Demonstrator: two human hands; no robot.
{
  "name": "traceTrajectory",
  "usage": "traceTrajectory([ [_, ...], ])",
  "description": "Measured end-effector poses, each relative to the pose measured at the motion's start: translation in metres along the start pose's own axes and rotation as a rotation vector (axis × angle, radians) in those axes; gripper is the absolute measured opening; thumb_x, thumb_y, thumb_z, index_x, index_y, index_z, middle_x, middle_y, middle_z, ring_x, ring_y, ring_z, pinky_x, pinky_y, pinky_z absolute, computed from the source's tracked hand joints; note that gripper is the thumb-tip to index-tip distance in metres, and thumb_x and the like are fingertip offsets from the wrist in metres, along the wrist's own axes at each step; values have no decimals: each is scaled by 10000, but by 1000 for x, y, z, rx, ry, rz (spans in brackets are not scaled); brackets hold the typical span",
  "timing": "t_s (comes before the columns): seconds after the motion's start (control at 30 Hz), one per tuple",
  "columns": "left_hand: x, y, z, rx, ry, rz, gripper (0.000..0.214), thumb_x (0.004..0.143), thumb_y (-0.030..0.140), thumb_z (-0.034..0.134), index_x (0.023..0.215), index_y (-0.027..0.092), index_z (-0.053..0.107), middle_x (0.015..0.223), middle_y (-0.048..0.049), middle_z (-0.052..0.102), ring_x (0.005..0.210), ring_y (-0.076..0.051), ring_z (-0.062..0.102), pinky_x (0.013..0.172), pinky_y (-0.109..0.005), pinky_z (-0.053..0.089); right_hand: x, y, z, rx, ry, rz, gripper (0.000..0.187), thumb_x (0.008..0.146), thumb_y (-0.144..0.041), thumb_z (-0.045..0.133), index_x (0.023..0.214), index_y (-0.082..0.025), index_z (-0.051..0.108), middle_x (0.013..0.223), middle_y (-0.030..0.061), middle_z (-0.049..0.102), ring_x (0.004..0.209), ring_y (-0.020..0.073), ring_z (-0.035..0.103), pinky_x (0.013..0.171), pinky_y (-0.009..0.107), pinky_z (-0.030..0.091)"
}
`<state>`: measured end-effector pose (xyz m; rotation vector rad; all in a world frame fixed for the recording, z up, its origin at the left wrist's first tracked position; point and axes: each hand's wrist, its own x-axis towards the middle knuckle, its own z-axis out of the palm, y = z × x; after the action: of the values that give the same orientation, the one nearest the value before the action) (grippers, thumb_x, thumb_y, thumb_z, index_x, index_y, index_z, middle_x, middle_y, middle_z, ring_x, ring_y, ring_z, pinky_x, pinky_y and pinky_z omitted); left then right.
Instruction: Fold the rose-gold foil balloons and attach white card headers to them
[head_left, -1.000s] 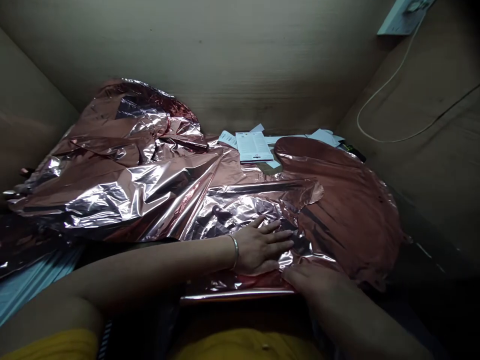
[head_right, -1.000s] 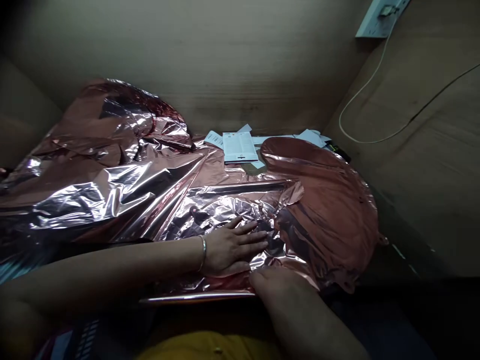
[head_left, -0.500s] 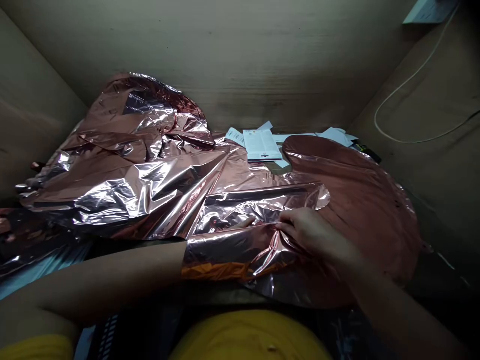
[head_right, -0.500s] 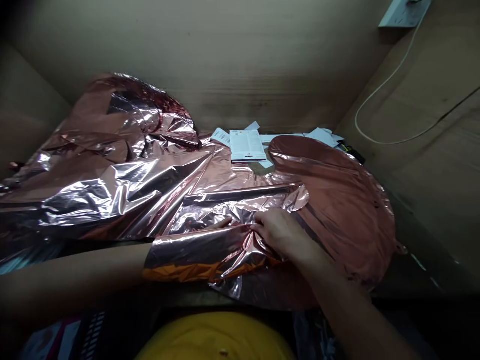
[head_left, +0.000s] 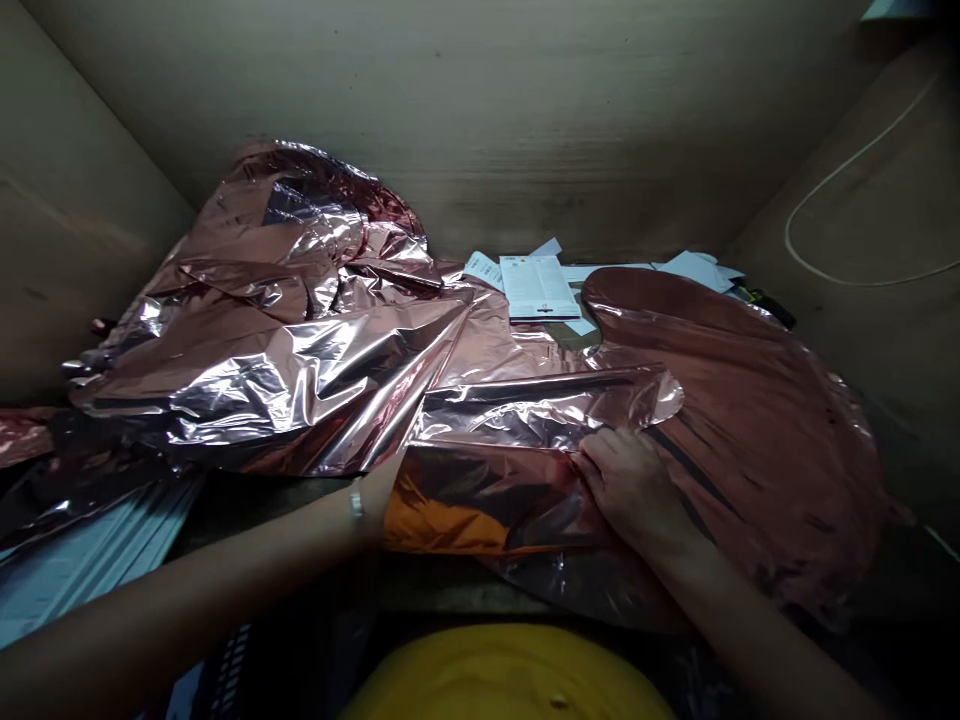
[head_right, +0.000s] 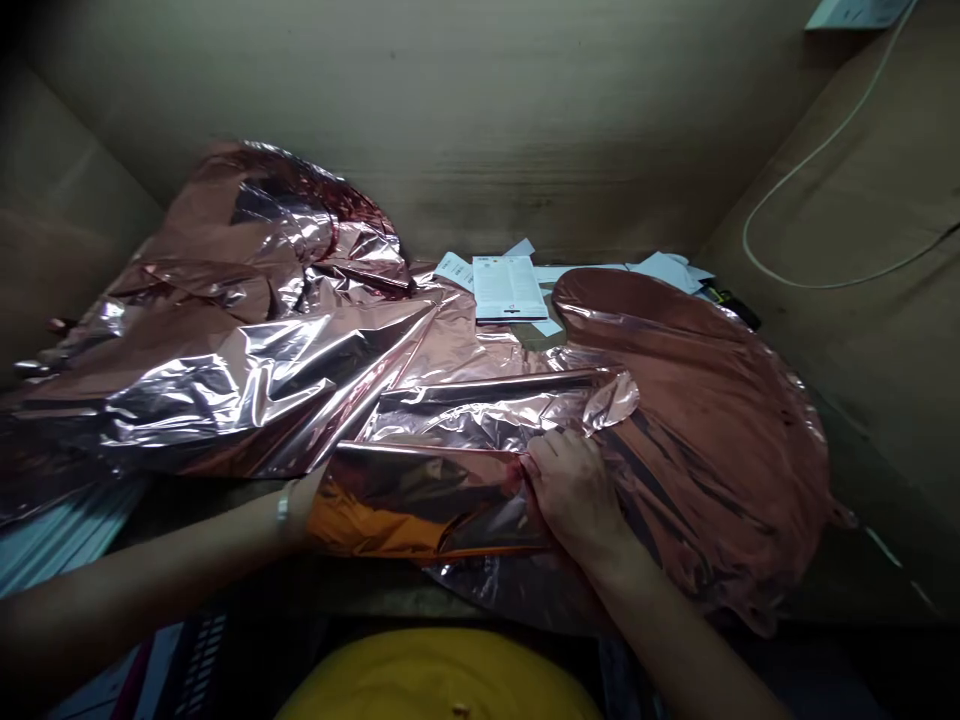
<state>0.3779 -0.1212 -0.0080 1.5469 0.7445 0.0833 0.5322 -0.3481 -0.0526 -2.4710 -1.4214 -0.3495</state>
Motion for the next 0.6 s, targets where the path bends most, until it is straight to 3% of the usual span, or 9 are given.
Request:
traceTrajectory([
  [0.13, -31, -3, -29, 8, 48, -58, 525, 912, 528, 476, 1309, 184, 475, 973, -68, 661, 770, -187, 643, 656, -314, 539, -1, -1, 0, 0, 8, 4, 234, 948, -255, 451, 728, -203, 511, 744, 38, 534, 760, 228, 461, 728, 351, 297],
  [0.23, -46, -13, -37, 277, 5, 7, 698, 870, 467, 559, 1452, 187, 293, 801, -16, 646, 661, -180, 629, 584, -283, 500, 0, -2, -2, 2, -7, 11, 220, 940, -242, 461, 729, -200, 509, 747, 38, 539, 751, 225, 466, 716, 351, 298],
  [0.33, -55, -14, -34, 836, 57, 169, 536, 903, 330, 516, 1411, 197, 408, 801, -43, 654, 714, -233, 646, 642, -344, 500, 0, -1, -2, 10, -19, 20, 214, 941, -243, 471, 738, -194, 516, 752, 39, 547, 747, 223, 475, 706, 350, 306],
  [0.43, -59, -4, -21, 1253, 195, 535, 449, 910, 287, 531, 1353, 222, 507, 1194, -132, 620, 1120, -329, 575, 945, -491, 428, 0, 1, 1, 13, -34, 27, 214, 938, -248, 485, 734, -193, 517, 743, 38, 552, 742, 225, 482, 703, 356, 321],
  [0.47, -58, -2, -14, 1297, 152, 689, 470, 919, 310, 531, 1382, 246, 478, 1331, -122, 550, 1247, -334, 489, 1046, -520, 340, 0, 2, 2, 15, -42, 33, 215, 937, -250, 487, 731, -193, 518, 740, 38, 556, 741, 226, 486, 703, 360, 329],
  [0.53, -53, -3, -1, 1293, -77, 899, 539, 937, 432, 501, 1439, 265, 401, 1478, -84, 423, 1378, -314, 344, 1150, -523, 165, 0, 2, 2, 19, -66, 48, 227, 939, -250, 478, 725, -192, 529, 733, 42, 566, 741, 230, 500, 705, 368, 353],
  [0.6, -44, -10, 9, 1261, -289, 921, 665, 918, 577, 454, 1472, 224, 349, 1523, -91, 353, 1422, -313, 264, 1171, -512, 91, 1, 1, -2, 17, -70, 61, 223, 938, -247, 465, 752, -178, 569, 792, 73, 606, 797, 249, 534, 737, 385, 394],
])
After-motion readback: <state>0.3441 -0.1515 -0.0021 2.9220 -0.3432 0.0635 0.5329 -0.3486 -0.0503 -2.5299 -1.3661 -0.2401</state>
